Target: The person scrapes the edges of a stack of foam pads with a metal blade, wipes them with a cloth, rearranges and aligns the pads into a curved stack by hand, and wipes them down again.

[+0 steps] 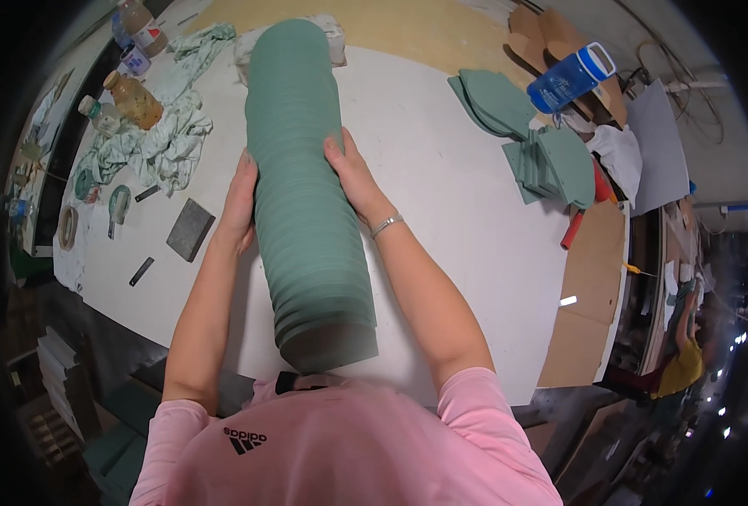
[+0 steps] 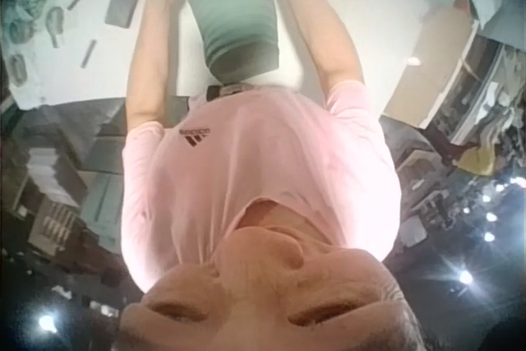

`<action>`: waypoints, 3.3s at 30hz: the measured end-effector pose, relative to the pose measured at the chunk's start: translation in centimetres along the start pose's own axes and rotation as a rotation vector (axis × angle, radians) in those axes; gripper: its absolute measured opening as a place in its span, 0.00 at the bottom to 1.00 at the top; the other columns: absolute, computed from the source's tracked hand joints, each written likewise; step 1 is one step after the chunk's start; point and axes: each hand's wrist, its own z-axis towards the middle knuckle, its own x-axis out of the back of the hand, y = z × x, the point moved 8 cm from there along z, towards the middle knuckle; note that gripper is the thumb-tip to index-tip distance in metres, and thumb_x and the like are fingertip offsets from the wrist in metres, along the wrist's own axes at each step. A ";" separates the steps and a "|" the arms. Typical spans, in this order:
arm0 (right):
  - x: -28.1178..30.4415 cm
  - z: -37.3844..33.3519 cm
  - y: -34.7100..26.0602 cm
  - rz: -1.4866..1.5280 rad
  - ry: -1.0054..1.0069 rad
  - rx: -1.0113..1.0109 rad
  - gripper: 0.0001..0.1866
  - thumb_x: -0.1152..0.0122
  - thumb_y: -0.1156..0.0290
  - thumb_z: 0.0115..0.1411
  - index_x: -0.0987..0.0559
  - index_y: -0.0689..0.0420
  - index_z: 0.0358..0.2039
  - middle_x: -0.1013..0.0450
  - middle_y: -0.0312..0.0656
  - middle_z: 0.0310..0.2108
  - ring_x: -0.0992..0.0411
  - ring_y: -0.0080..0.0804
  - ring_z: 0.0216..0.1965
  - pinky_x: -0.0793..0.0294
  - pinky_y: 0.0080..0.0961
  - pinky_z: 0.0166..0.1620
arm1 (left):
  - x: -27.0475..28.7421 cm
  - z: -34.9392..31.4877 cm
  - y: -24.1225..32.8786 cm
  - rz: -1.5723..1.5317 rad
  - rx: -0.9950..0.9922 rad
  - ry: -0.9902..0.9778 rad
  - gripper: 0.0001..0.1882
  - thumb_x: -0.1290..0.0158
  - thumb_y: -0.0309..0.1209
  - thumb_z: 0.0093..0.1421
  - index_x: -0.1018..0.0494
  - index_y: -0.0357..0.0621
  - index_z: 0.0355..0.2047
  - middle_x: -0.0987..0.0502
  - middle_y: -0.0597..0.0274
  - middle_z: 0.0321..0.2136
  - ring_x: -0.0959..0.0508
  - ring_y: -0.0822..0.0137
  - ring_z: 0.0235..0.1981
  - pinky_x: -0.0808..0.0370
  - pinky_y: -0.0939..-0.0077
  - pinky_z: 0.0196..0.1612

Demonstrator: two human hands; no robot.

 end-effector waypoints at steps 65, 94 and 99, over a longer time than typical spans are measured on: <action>-0.2 -0.8 -0.9 -0.059 0.063 -0.010 0.48 0.48 0.47 0.66 0.55 0.68 0.70 0.44 0.59 0.67 0.43 0.42 0.67 0.43 0.29 0.66 | 0.9 7.3 9.9 0.826 -0.344 -0.031 0.10 0.41 0.23 0.49 0.22 0.35 0.34 0.22 0.61 0.26 0.24 0.69 0.31 0.26 0.75 0.39; -2.4 -21.0 2.8 -0.101 0.107 -0.048 0.79 0.14 0.58 0.28 0.61 0.60 0.72 0.66 0.55 0.74 0.66 0.49 0.74 0.58 0.39 0.72 | -4.5 -7.6 6.4 1.124 -0.806 -0.404 0.22 0.52 0.25 0.45 0.23 0.45 0.43 0.26 0.55 0.53 0.29 0.50 0.54 0.35 0.54 0.59; -2.4 -20.7 3.2 -0.152 0.103 0.077 0.75 0.15 0.59 0.32 0.60 0.64 0.71 0.60 0.56 0.72 0.60 0.50 0.73 0.55 0.37 0.71 | 4.2 -10.0 8.3 1.120 -0.645 -0.078 0.28 0.61 0.16 0.43 0.22 0.39 0.44 0.22 0.49 0.47 0.25 0.51 0.47 0.29 0.67 0.54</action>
